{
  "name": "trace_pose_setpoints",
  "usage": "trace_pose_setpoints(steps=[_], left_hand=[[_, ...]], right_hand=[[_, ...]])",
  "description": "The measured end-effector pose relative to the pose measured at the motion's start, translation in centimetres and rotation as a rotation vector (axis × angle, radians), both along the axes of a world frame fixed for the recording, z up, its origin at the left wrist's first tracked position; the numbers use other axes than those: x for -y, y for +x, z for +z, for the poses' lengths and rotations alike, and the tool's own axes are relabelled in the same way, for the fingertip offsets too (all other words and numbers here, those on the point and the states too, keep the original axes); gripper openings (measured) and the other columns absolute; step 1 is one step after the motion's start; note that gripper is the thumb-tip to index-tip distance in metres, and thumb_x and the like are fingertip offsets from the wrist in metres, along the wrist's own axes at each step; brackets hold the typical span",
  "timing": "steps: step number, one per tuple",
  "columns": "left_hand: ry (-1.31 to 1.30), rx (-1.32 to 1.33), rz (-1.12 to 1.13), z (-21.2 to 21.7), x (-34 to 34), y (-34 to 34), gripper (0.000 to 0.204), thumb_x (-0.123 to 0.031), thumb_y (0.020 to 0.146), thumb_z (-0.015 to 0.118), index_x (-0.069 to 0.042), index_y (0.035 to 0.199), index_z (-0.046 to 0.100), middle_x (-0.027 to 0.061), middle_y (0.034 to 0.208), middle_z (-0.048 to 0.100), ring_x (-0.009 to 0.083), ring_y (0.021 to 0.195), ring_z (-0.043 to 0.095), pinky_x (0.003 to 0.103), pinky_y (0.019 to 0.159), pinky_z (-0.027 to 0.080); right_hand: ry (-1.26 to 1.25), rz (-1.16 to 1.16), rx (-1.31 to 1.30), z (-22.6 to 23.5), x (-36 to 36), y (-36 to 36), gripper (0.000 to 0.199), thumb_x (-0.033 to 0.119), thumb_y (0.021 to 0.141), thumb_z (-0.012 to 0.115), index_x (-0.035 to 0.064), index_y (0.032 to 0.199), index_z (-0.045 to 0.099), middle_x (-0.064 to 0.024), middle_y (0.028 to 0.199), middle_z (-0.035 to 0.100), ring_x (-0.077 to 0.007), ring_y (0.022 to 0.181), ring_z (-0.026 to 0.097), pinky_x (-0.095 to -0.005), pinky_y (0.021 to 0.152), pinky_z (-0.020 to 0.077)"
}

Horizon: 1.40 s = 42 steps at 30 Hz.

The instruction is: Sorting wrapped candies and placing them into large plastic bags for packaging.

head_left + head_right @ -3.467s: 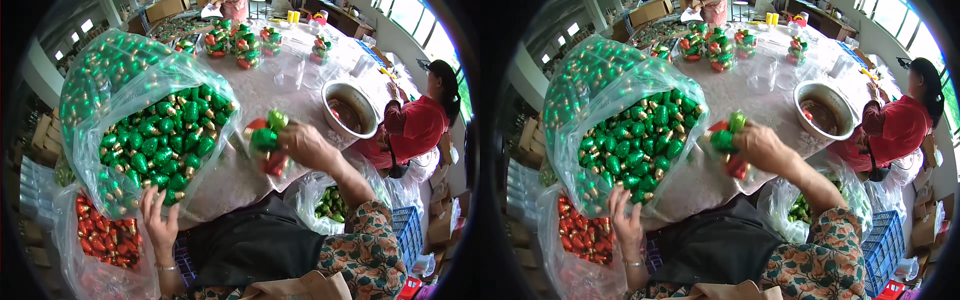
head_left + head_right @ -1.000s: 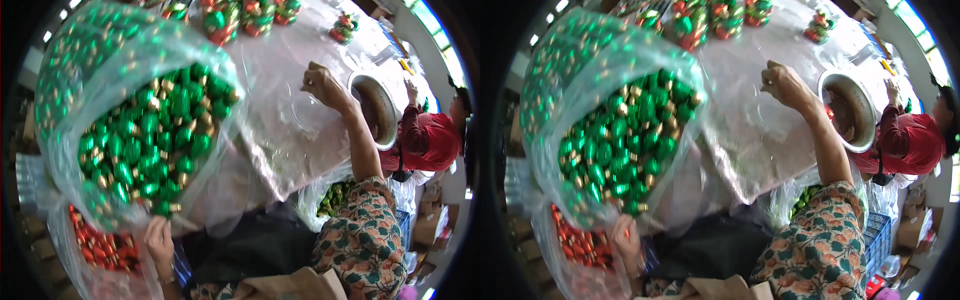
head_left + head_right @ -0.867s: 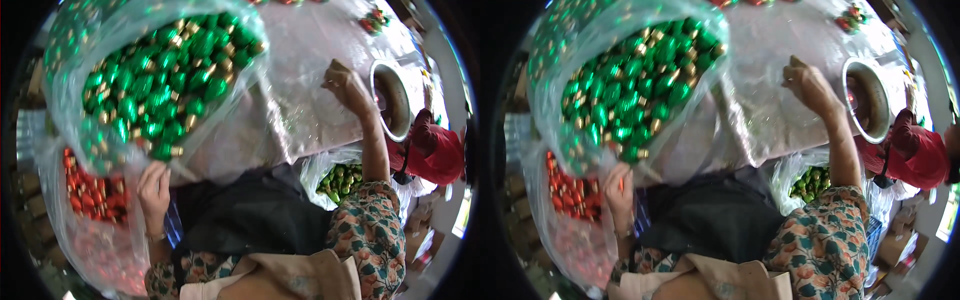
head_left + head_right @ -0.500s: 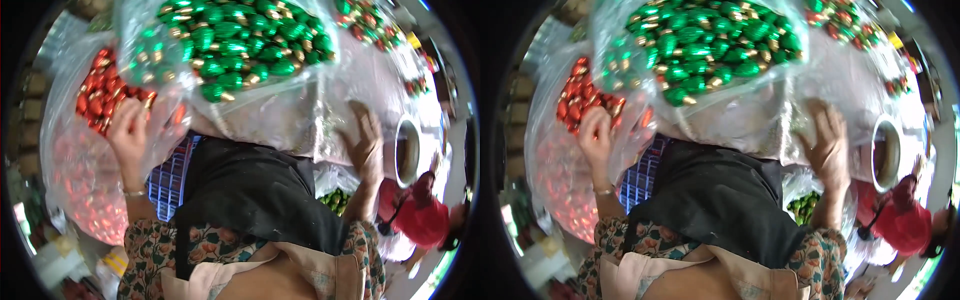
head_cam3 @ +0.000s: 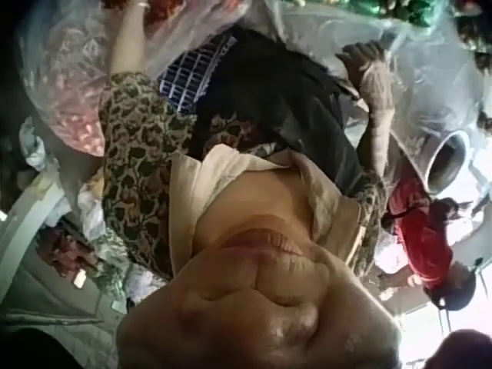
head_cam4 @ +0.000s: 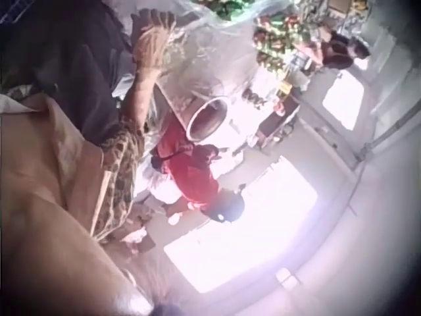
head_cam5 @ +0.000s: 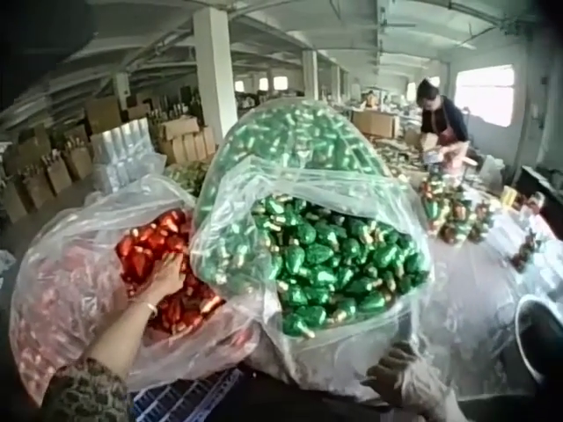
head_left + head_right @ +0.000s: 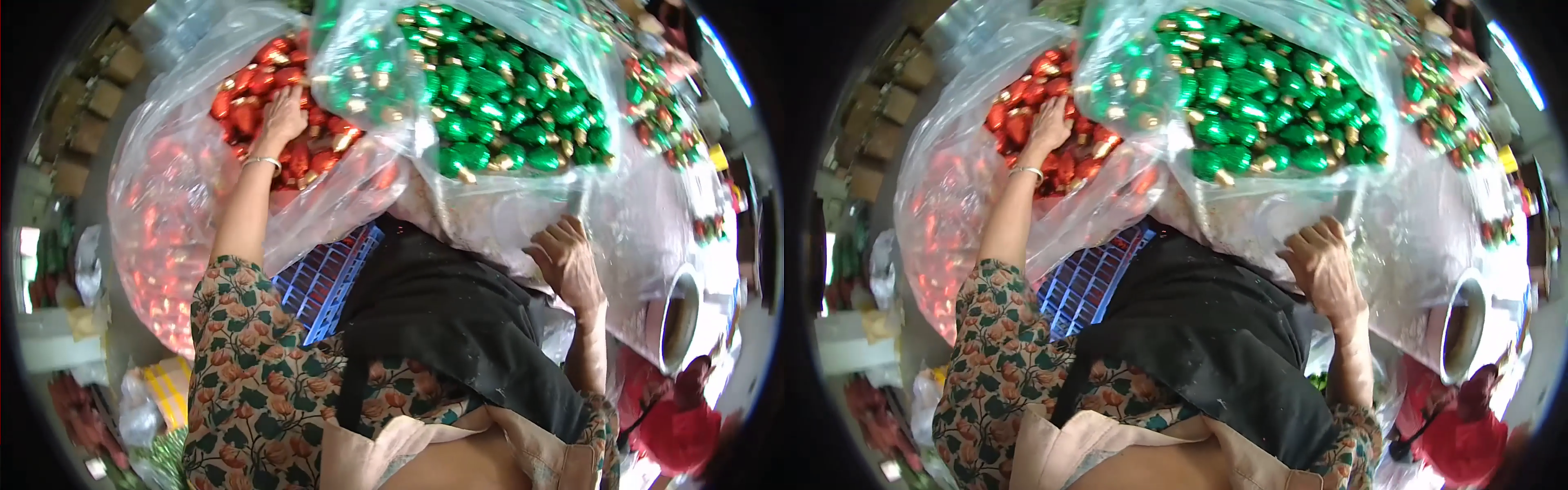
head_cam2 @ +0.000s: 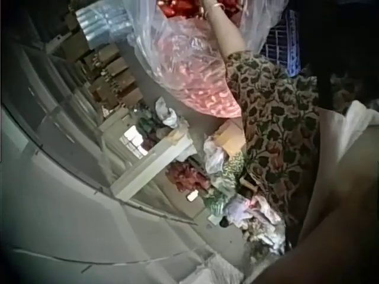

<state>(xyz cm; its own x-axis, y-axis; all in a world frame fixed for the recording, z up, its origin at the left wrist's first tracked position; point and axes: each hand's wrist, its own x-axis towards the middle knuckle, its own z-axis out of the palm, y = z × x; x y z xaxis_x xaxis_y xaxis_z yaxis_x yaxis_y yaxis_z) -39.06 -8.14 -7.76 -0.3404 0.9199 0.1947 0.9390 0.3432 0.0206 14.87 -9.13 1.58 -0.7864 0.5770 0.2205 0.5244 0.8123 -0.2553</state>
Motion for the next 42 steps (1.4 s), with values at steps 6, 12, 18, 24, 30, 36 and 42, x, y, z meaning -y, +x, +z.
trace_pose_setpoints(steps=[6,12,18,24,30,36,42], left_hand=[[0.11,0.045,-0.171,-5.0,-6.3,-2.7,0.044,-0.033,0.082,0.058,-0.005,0.116,0.058,0.025,0.117,0.056,0.0369,0.107,0.054,0.046,0.085,0.047],[0.329,0.728,-0.121,1.5,-1.8,0.2,0.049,-0.014,0.073,0.072,0.003,0.114,0.052,0.0142,0.118,0.055,0.0208,0.104,0.053,0.033,0.09,0.041],[0.514,0.6,-0.648,9.7,0.9,17.6,0.029,-0.003,0.07,0.064,-0.001,0.098,0.056,0.0107,0.096,0.053,0.0227,0.089,0.054,0.031,0.085,0.043],[0.081,0.028,-0.926,6.4,-4.9,28.2,0.021,-0.013,0.066,0.068,-0.006,0.083,0.057,0.0106,0.084,0.059,0.0302,0.082,0.057,0.045,0.074,0.043],[-0.243,-0.219,-1.095,2.5,-5.6,27.4,0.025,-0.015,0.067,0.067,-0.008,0.088,0.056,0.0096,0.083,0.056,0.0301,0.085,0.056,0.044,0.074,0.041],[-0.549,-0.426,-1.102,2.8,-4.7,27.7,0.032,-0.006,0.067,0.06,-0.01,0.099,0.057,0.0124,0.091,0.057,0.0313,0.089,0.056,0.043,0.075,0.04],[-0.546,-0.357,-1.058,2.0,-5.2,29.0,0.025,-0.01,0.067,0.062,-0.01,0.091,0.059,0.0119,0.09,0.058,0.0311,0.088,0.058,0.044,0.074,0.046]], right_hand=[[0.316,-0.208,-0.169,0.2,1.4,1.3,0.022,0.011,0.072,0.07,0.003,0.089,0.06,-0.0094,0.084,0.059,-0.0294,0.085,0.056,-0.0409,0.085,0.0421],[0.287,-0.672,-0.415,-5.8,7.0,14.1,0.019,-0.004,0.071,0.065,0.0024,0.088,0.059,-0.0131,0.088,0.06,-0.0307,0.078,0.058,-0.0388,0.07,0.047],[-0.087,-1.59,-0.137,-26.6,20.1,32.6,0.017,0.016,0.078,0.058,-0.0004,0.081,0.057,-0.0156,0.085,0.062,-0.0367,0.075,0.061,-0.0441,0.066,0.0482],[-1.077,-1.326,0.423,-40.6,24.7,31.2,0.036,0.031,0.08,0.055,0.0011,0.099,0.064,-0.0198,0.102,0.062,-0.0336,0.09,0.062,-0.0425,0.08,0.0493],[-0.847,-1.486,0.265,-40.3,22.4,25.6,0.032,0.024,0.077,0.058,0.0044,0.102,0.063,-0.0163,0.103,0.062,-0.0313,0.095,0.061,-0.0426,0.079,0.0492],[-0.671,-1.528,0.358,-40.0,19.9,26.1,0.026,0.016,0.072,0.061,0.004,0.095,0.065,-0.0132,0.1,0.063,-0.0271,0.094,0.062,-0.0365,0.077,0.0513],[-0.805,-1.526,0.122,-45.5,17.4,28.9,0.039,0.025,0.08,0.055,0.0077,0.114,0.059,-0.0184,0.121,0.055,-0.0308,0.109,0.055,-0.0444,0.091,0.043]])
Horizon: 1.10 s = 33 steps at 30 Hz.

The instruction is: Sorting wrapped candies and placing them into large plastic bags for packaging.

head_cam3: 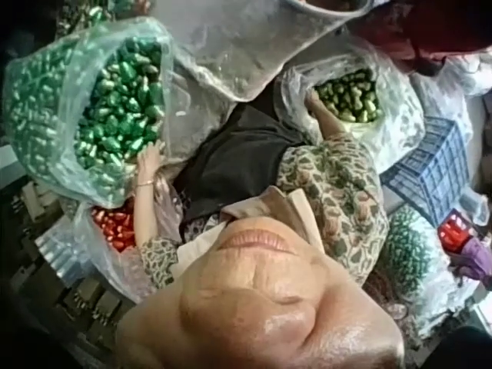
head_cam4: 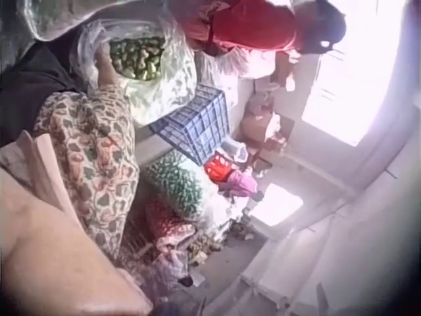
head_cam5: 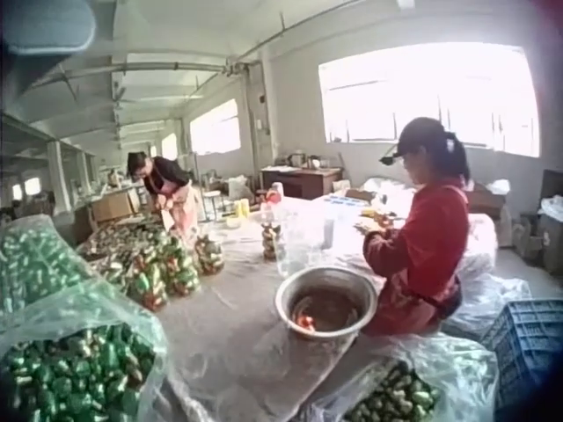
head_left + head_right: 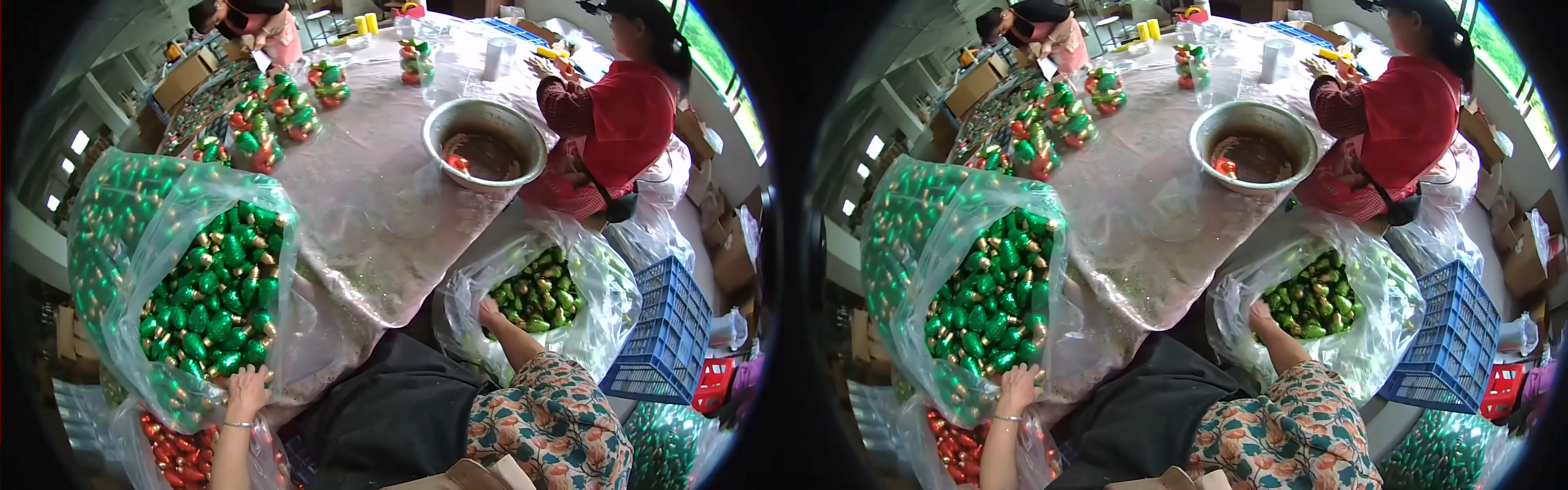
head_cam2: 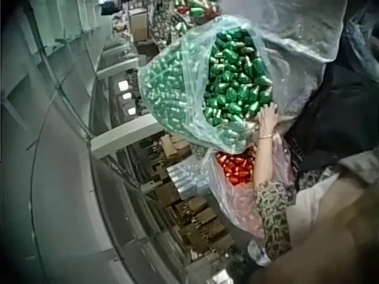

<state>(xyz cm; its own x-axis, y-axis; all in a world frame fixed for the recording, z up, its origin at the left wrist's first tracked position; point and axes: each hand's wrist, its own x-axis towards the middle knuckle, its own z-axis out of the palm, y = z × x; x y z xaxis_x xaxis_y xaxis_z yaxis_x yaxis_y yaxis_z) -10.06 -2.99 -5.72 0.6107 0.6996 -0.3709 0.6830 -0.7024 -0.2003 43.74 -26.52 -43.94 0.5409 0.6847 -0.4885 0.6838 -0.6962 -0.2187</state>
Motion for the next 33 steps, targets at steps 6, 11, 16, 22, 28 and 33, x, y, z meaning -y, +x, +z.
trace_pose_setpoints(steps=[6,11,16,22,28,33], left_hand=[[-0.027,0.035,0.123,-0.2,-2.2,-0.3,0.028,-0.022,0.069,0.064,-0.011,0.094,0.059,0.0101,0.093,0.061,0.0306,0.086,0.059,0.042,0.071,0.05],[-0.096,0.7,0.23,1.5,-1.0,-2.7,0.036,-0.011,0.066,0.066,-0.002,0.1,0.058,0.0182,0.093,0.061,0.0366,0.09,0.057,0.039,0.078,0.047],[-0.092,1.056,0.477,0.9,0.4,-4.5,0.034,-0.009,0.076,0.066,-0.001,0.108,0.058,0.0096,0.099,0.062,0.0224,0.093,0.059,0.031,0.083,0.045],[-0.122,1.503,0.783,4.7,3.1,-6.8,0.031,-0.009,0.082,0.063,-0.001,0.112,0.056,0.0053,0.102,0.06,0.0136,0.093,0.056,0.026,0.083,0.045],[0.037,2.181,0.459,9.7,7.4,1.5,0.036,-0.006,0.081,0.063,-0.003,0.115,0.053,0.0093,0.11,0.057,0.0153,0.09,0.057,0.028,0.078,0.048],[0.056,2.039,0.018,6.7,4.3,11.0,0.038,-0.005,0.078,0.067,-0.005,0.112,0.051,0.0106,0.113,0.053,0.0186,0.092,0.057,0.031,0.076,0.048]], right_hand=[[0.25,0.036,-0.153,-6.1,0.6,2.7,0.049,0.032,0.086,0.049,0.0074,0.129,0.048,-0.0146,0.133,0.048,-0.0284,0.12,0.048,-0.0389,0.099,0.0387],[0.245,0.494,-0.033,0.5,-0.1,1.3,0.058,0.038,0.091,0.043,0.0075,0.139,0.033,-0.0141,0.144,0.033,-0.03,0.135,0.027,-0.0383,0.111,0.0208],[0.158,0.669,0.396,6.9,-2.0,-1.1,0.058,0.037,0.093,0.037,0.005,0.141,0.028,-0.0153,0.149,0.022,-0.0337,0.138,0.016,-0.0399,0.114,0.012],[-0.613,0.42,0.187,15.7,-1.6,-0.7,0.059,0.046,0.08,0.053,0.0089,0.125,0.053,-0.0178,0.122,0.056,-0.0323,0.111,0.056,-0.0414,0.092,0.0454],[0.487,0.064,-0.159,34.7,-5.0,-6.6,0.048,0.036,0.083,0.06,0.0007,0.116,0.053,-0.0181,0.098,0.065,-0.0273,0.092,0.063,-0.0386,0.076,0.0497],[1.597,-0.007,-1.014,42.4,-13.4,-18.5,0.04,0.018,0.085,0.062,0.0013,0.118,0.048,-0.0115,0.108,0.056,-0.0187,0.099,0.055,-0.0321,0.082,0.0476]])
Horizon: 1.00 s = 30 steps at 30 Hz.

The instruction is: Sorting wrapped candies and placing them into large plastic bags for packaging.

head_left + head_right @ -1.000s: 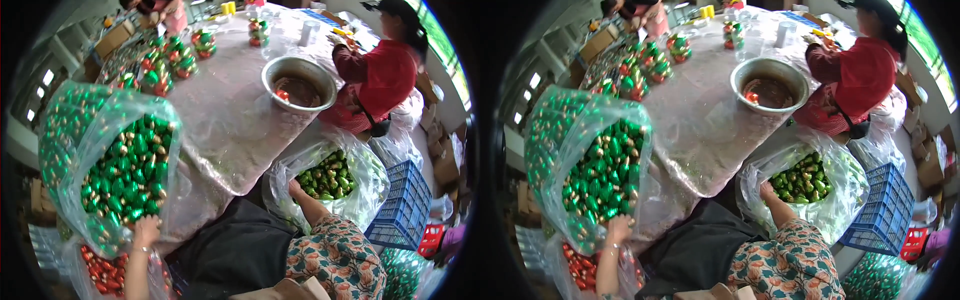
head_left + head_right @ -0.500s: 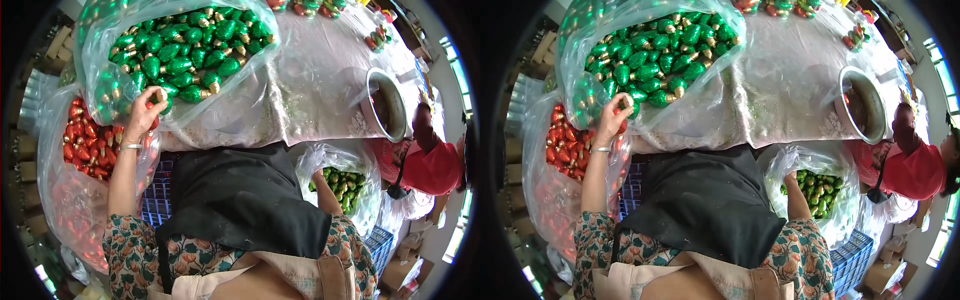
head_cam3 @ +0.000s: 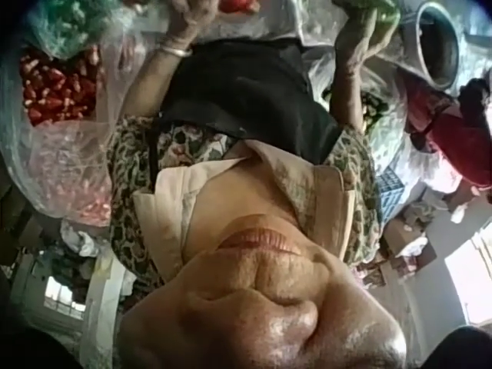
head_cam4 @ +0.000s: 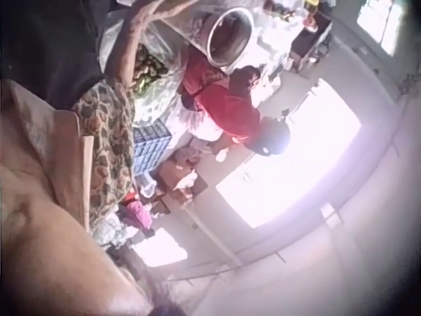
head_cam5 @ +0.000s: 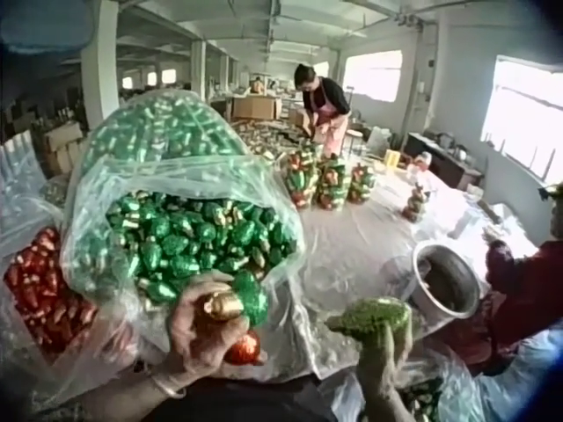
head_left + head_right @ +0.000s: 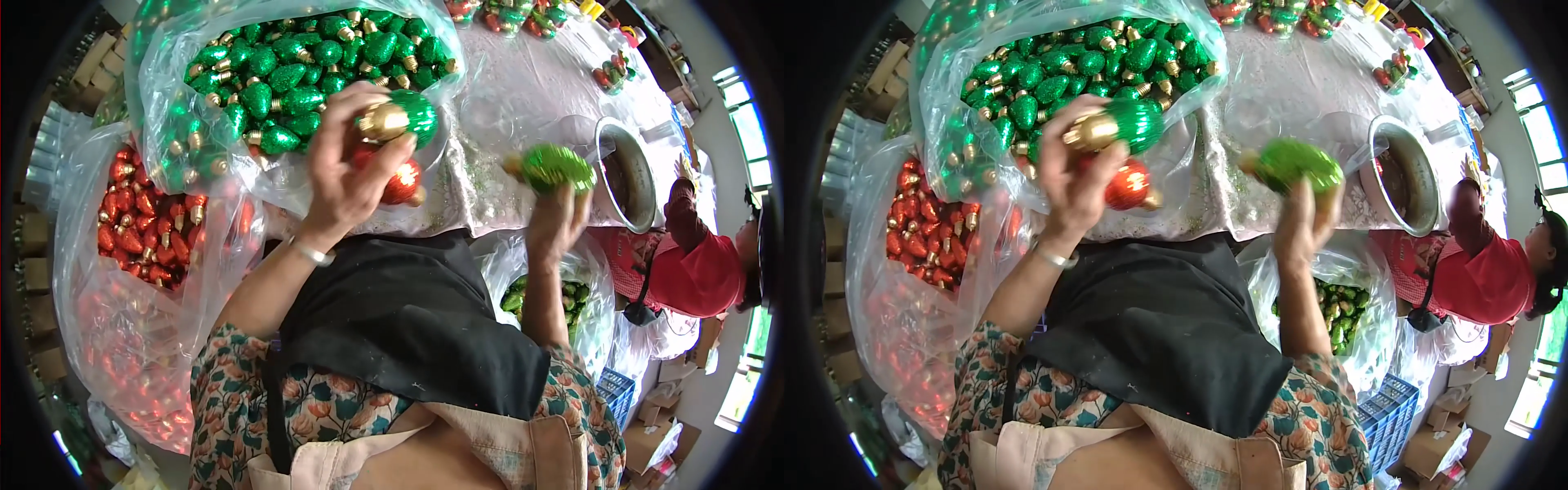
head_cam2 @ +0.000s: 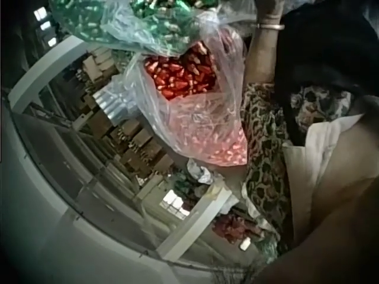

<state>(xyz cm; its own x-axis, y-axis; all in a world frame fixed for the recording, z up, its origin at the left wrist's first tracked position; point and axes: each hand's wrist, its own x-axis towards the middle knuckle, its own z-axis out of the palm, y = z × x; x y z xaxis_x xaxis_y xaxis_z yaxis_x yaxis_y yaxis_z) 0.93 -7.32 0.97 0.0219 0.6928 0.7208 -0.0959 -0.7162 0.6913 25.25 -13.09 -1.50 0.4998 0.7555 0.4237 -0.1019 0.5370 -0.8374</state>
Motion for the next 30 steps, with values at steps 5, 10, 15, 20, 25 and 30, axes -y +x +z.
trace_pose_setpoints(steps=[5,10,15,20,25,30], left_hand=[[0.154,-0.412,0.171,-1.5,-2.6,-0.2,0.042,-0.003,0.075,0.069,-0.005,0.112,0.051,0.0133,0.114,0.055,0.0258,0.099,0.056,0.034,0.086,0.045],[0.075,-0.607,0.213,-2.7,-2.4,-2.2,0.042,-0.002,0.073,0.07,-0.005,0.111,0.051,0.0133,0.114,0.055,0.0293,0.098,0.057,0.034,0.085,0.046],[0.389,-0.537,0.374,-3.2,-1.5,-2.7,0.043,-0.003,0.072,0.071,-0.005,0.11,0.052,0.013,0.113,0.056,0.029,0.099,0.058,0.034,0.085,0.047],[0.357,-0.378,0.26,-1.8,-0.2,-2.1,0.037,-0.007,0.071,0.072,-0.006,0.104,0.056,0.0111,0.105,0.059,0.0258,0.087,0.059,0.033,0.074,0.047],[-0.04,-0.512,-0.001,-0.2,-0.7,-2.3,0.031,-0.012,0.073,0.073,-0.006,0.099,0.057,0.0091,0.096,0.063,0.0206,0.084,0.06,0.031,0.072,0.047],[-0.298,-0.412,-0.185,0.4,-1.2,-1.9,0.027,-0.009,0.078,0.069,-0.003,0.101,0.058,0.0048,0.095,0.062,0.0118,0.087,0.056,0.027,0.08,0.046]], right_hand=[[-0.07,0.231,0.281,1.6,-5.3,-6.9,0.045,0.021,0.084,0.065,0.0019,0.12,0.046,-0.014,0.102,0.059,-0.0228,0.089,0.061,-0.0338,0.079,0.0494],[-0.2,0.209,1.13,3.2,-6.0,-7.4,0.052,0.028,0.08,0.069,-0.0002,0.119,0.048,-0.0181,0.1,0.059,-0.0305,0.087,0.061,-0.0366,0.076,0.049],[-0.138,0.21,1.187,2.6,-6.0,-7.7,0.062,0.04,0.076,0.07,-0.0019,0.118,0.049,-0.0167,0.1,0.059,-0.033,0.091,0.059,-0.04,0.082,0.0455],[-0.054,0.148,1.213,0.3,-4.8,-7.4,0.072,0.048,0.074,0.069,-0.0016,0.121,0.048,-0.0149,0.099,0.06,-0.0318,0.097,0.058,-0.047,0.096,0.0344],[-0.011,0.071,1.319,0.5,-3.7,-6.5,0.066,0.047,0.076,0.068,-0.0011,0.117,0.051,-0.0138,0.101,0.06,-0.0298,0.102,0.057,-0.0504,0.102,0.0253],[-0.024,0.19,1.177,1.1,-3.7,-4.1,0.043,0.036,0.083,0.063,0.0011,0.107,0.058,-0.0141,0.104,0.059,-0.0297,0.106,0.054,-0.0492,0.101,0.0262]])
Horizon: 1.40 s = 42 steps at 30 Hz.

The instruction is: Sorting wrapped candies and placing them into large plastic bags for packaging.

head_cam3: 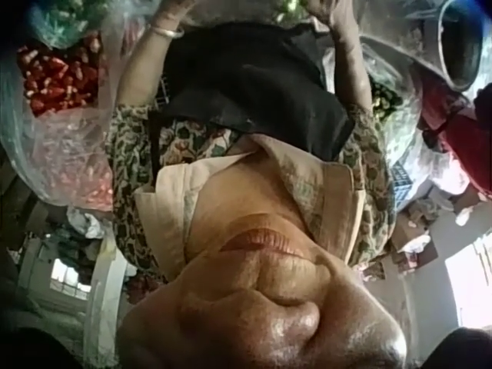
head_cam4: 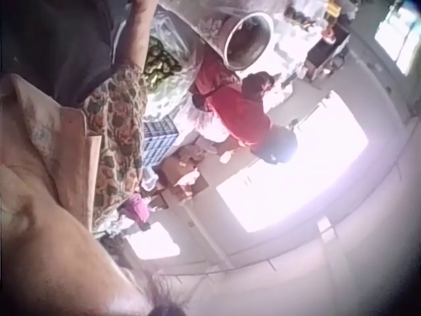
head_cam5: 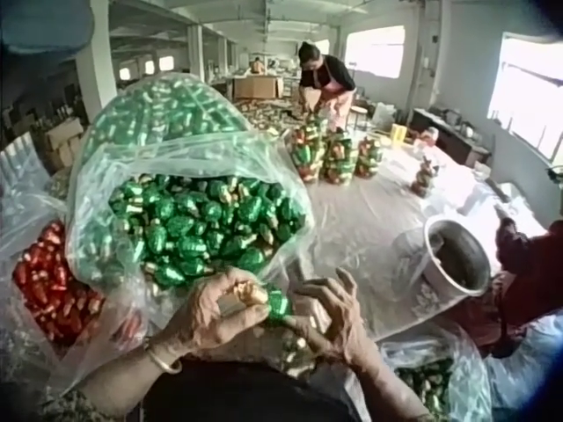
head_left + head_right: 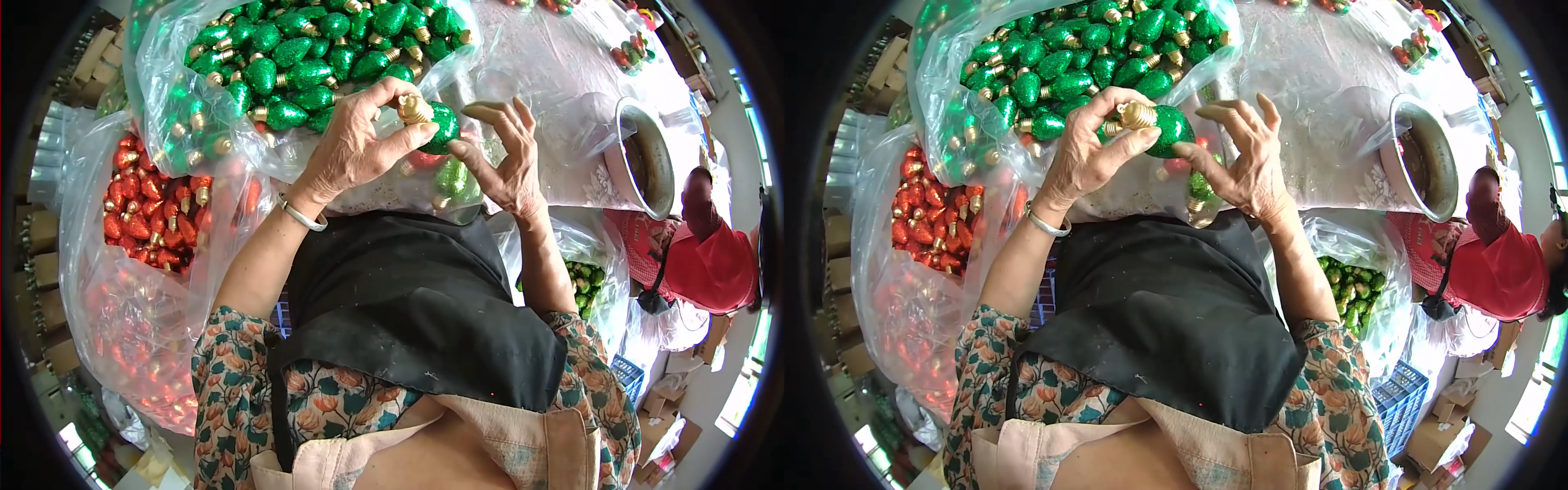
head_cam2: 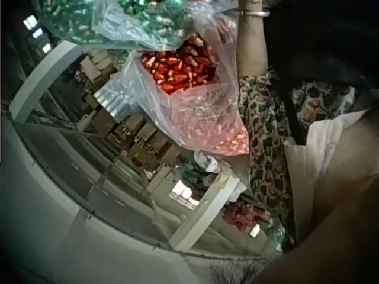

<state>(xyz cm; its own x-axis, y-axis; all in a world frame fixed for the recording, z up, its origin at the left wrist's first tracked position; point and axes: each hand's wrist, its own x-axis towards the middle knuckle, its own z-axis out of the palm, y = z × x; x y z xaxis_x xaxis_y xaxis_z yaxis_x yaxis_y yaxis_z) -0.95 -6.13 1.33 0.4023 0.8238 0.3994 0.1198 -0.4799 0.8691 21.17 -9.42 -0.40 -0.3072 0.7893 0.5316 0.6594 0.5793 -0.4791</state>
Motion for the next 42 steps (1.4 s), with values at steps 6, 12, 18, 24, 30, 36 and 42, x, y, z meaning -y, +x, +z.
trace_pose_setpoints(steps=[6,12,18,24,30,36,42], left_hand=[[0.131,-0.154,0.002,1.4,1.2,1.3,0.026,-0.013,0.078,0.068,-0.004,0.1,0.058,0.0061,0.092,0.061,0.014,0.085,0.057,0.03,0.078,0.046],[0.39,-0.366,-0.076,1.6,1.8,3.5,0.029,-0.018,0.077,0.067,-0.003,0.101,0.058,0.0108,0.091,0.061,0.0239,0.087,0.059,0.036,0.085,0.042],[0.226,-1.109,-0.226,1.0,0.0,3.7,0.033,-0.027,0.078,0.066,-0.004,0.101,0.059,0.0119,0.096,0.063,0.0274,0.096,0.059,0.043,0.096,0.035],[0.439,-0.812,-0.14,-0.3,2.6,-0.5,0.039,-0.033,0.074,0.07,-0.004,0.099,0.062,0.0125,0.112,0.059,0.0297,0.112,0.052,0.045,0.103,0.03],[0.577,-0.765,-0.137,-2.3,4.0,-2.8,0.04,-0.021,0.067,0.075,-0.005,0.101,0.062,0.011,0.13,0.047,0.031,0.125,0.041,0.041,0.106,0.031],[0.403,-0.475,-0.127,-3.7,3.7,-2.8,0.041,-0.005,0.066,0.074,-0.006,0.104,0.06,0.012,0.13,0.048,0.0326,0.125,0.042,0.041,0.103,0.038],[0.286,-0.309,-0.081,-4.4,3.8,-3.8,0.043,-0.003,0.068,0.071,-0.007,0.109,0.06,0.0129,0.132,0.047,0.0345,0.122,0.046,0.042,0.098,0.042]], right_hand=[[0.05,-0.095,-0.265,-3.4,0.1,0.1,0.021,0.015,0.088,0.053,0.0019,0.103,0.06,-0.0137,0.107,0.06,-0.0284,0.108,0.053,-0.0374,0.097,0.0357],[-0.029,-0.195,-0.305,-4.2,-0.5,-0.2,0.021,0.009,0.082,0.058,0.0029,0.102,0.059,-0.0129,0.094,0.062,-0.0295,0.092,0.058,-0.0365,0.087,0.0407],[-0.232,-0.132,-0.447,-3.3,-0.2,-0.3,0.014,0.008,0.08,0.061,0.0025,0.092,0.061,-0.0141,0.086,0.063,-0.0296,0.082,0.061,-0.0379,0.077,0.0451],[-0.162,-0.154,-0.222,-1.9,0.0,0.3,0.015,0.011,0.083,0.063,-0.0004,0.093,0.063,-0.0131,0.09,0.066,-0.0227,0.085,0.064,-0.032,0.076,0.0481],[-0.095,0.136,-0.06,2.6,-0.5,0.1,0.011,0.005,0.08,0.063,-0.0018,0.088,0.061,-0.0141,0.083,0.063,-0.0282,0.081,0.063,-0.035,0.07,0.048],[-0.373,0.533,0.808,5.8,-3.3,-3.5,0.015,-0.005,0.072,0.056,-0.0037,0.087,0.061,-0.0192,0.082,0.06,-0.0315,0.076,0.061,-0.0384,0.064,0.0467],[-0.475,0.727,1.017,2.4,-6.1,-8.4,0.018,0.005,0.075,0.057,-0.0037,0.091,0.062,-0.0169,0.088,0.063,-0.0313,0.083,0.061,-0.0415,0.069,0.0484]])
